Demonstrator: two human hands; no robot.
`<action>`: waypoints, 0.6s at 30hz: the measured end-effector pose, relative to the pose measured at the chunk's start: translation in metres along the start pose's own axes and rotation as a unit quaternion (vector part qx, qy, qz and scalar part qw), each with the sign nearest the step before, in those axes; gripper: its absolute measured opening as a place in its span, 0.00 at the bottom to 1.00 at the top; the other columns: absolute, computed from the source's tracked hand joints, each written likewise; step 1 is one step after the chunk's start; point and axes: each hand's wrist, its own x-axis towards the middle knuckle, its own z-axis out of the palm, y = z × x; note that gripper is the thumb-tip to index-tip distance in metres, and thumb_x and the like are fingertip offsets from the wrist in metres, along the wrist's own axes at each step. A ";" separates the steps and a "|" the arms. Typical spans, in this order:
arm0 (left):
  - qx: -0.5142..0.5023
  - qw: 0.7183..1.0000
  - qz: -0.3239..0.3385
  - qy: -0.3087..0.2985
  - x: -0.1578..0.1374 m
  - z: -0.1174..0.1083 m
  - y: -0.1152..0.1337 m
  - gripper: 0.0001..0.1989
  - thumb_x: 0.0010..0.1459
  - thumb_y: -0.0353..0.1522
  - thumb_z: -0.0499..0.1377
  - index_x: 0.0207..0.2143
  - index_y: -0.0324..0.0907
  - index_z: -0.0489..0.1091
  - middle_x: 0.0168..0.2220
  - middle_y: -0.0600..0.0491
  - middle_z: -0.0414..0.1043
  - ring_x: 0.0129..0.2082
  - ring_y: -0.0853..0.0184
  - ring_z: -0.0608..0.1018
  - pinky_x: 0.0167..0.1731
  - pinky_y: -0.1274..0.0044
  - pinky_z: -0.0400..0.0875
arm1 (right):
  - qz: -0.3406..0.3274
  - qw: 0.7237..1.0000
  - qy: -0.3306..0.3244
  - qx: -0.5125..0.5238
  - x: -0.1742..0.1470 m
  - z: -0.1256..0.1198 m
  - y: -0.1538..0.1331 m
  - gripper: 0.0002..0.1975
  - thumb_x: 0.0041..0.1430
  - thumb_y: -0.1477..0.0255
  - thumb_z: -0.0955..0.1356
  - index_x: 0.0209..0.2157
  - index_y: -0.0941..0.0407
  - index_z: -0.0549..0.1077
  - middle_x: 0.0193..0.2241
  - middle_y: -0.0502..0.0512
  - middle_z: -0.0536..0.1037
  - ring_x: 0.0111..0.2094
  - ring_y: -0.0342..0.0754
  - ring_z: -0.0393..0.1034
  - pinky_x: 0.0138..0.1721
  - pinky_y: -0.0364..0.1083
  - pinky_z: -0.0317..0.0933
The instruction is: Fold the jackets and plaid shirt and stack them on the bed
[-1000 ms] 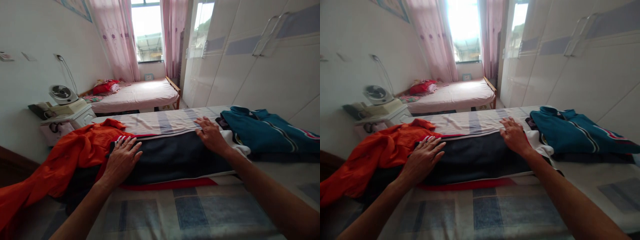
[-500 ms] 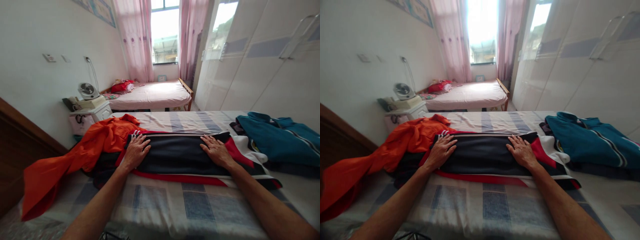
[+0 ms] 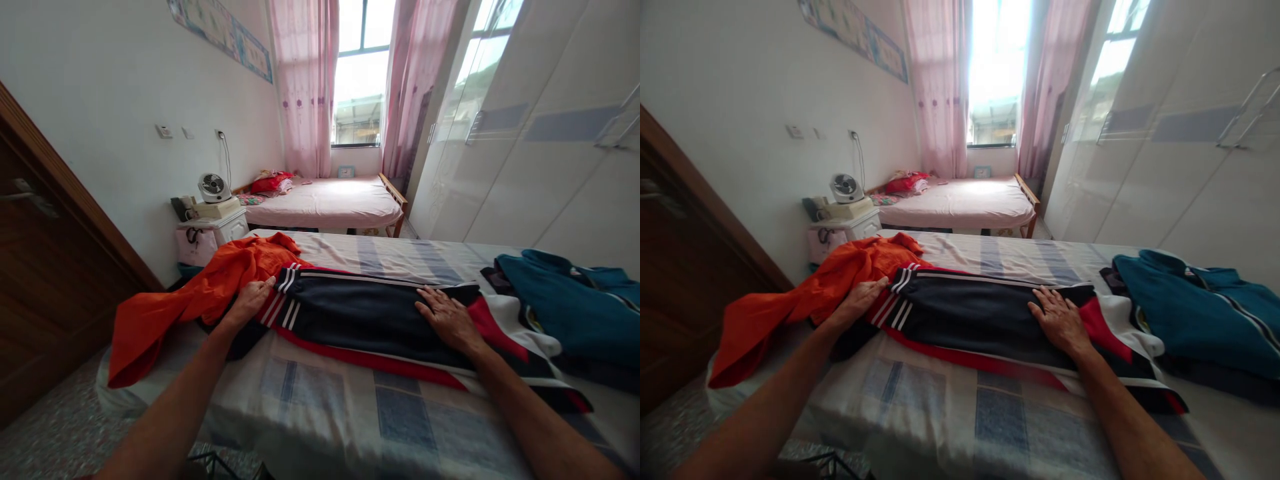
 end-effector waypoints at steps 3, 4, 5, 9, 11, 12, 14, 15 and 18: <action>-0.028 0.999 -0.021 -0.038 0.008 0.001 0.004 0.26 0.50 0.53 0.55 0.22 0.37 0.69 0.19 0.50 0.72 0.22 0.63 0.75 0.24 0.74 0.69 | -0.003 1.000 0.005 -0.008 0.000 0.000 0.000 0.27 0.62 0.61 0.52 0.58 0.54 0.64 0.62 0.56 0.59 0.62 0.56 0.51 0.57 0.58 0.50; -0.036 0.998 -0.024 -0.051 0.010 0.002 0.005 0.27 0.49 0.53 0.56 0.24 0.37 0.70 0.20 0.49 0.73 0.22 0.63 0.75 0.24 0.73 0.70 | -0.005 1.000 0.006 -0.012 0.000 0.000 0.000 0.28 0.62 0.61 0.52 0.58 0.55 0.64 0.62 0.57 0.59 0.62 0.56 0.51 0.57 0.58 0.50; -0.043 0.997 -0.026 -0.064 0.011 0.003 0.007 0.27 0.49 0.54 0.56 0.25 0.36 0.71 0.21 0.47 0.74 0.22 0.62 0.76 0.24 0.73 0.71 | -0.008 1.000 0.007 -0.014 0.000 0.000 0.000 0.28 0.62 0.61 0.52 0.58 0.55 0.64 0.62 0.57 0.59 0.62 0.57 0.51 0.57 0.58 0.50; -0.031 0.996 -0.002 -0.082 0.004 0.017 0.018 0.23 0.51 0.49 0.57 0.32 0.36 0.73 0.29 0.44 0.78 0.32 0.58 0.79 0.34 0.70 0.73 | -0.005 1.000 0.016 0.002 0.000 0.000 0.000 0.27 0.62 0.60 0.52 0.57 0.52 0.65 0.61 0.56 0.60 0.62 0.55 0.52 0.57 0.58 0.51; -0.003 0.998 0.028 -0.050 -0.008 0.029 0.025 0.21 0.51 0.44 0.59 0.38 0.36 0.73 0.38 0.42 0.77 0.43 0.53 0.77 0.44 0.67 0.70 | -0.004 1.000 0.017 0.012 0.000 0.002 0.002 0.26 0.62 0.61 0.53 0.57 0.51 0.65 0.61 0.55 0.60 0.62 0.55 0.52 0.57 0.59 0.51; 0.012 0.999 0.043 -0.028 -0.015 0.036 0.028 0.21 0.51 0.42 0.60 0.41 0.36 0.72 0.44 0.40 0.76 0.48 0.51 0.74 0.49 0.65 0.66 | -0.005 1.000 0.017 0.014 0.000 0.002 0.002 0.26 0.62 0.61 0.53 0.57 0.50 0.66 0.61 0.55 0.61 0.62 0.55 0.52 0.57 0.59 0.51; 0.034 0.997 0.067 0.004 -0.030 0.051 0.036 0.22 0.51 0.39 0.60 0.47 0.37 0.69 0.52 0.39 0.70 0.56 0.50 0.68 0.56 0.63 0.57 | -0.013 1.000 0.015 0.008 0.000 0.003 0.003 0.25 0.61 0.61 0.53 0.56 0.50 0.67 0.61 0.55 0.60 0.62 0.56 0.52 0.57 0.59 0.51; 0.039 0.997 0.073 0.013 -0.036 0.057 0.039 0.23 0.52 0.38 0.60 0.49 0.38 0.68 0.54 0.39 0.68 0.58 0.49 0.65 0.57 0.62 0.54 | -0.015 1.000 0.013 0.002 0.000 0.004 0.003 0.25 0.61 0.62 0.53 0.56 0.50 0.67 0.62 0.55 0.60 0.62 0.56 0.52 0.57 0.59 0.51; 0.026 0.998 0.060 0.018 -0.041 0.062 0.043 0.24 0.50 0.38 0.61 0.50 0.40 0.68 0.55 0.40 0.67 0.58 0.48 0.64 0.58 0.60 0.53 | -0.006 1.000 0.005 -0.007 0.000 0.004 0.002 0.26 0.62 0.61 0.53 0.57 0.53 0.66 0.62 0.56 0.59 0.62 0.56 0.51 0.57 0.58 0.50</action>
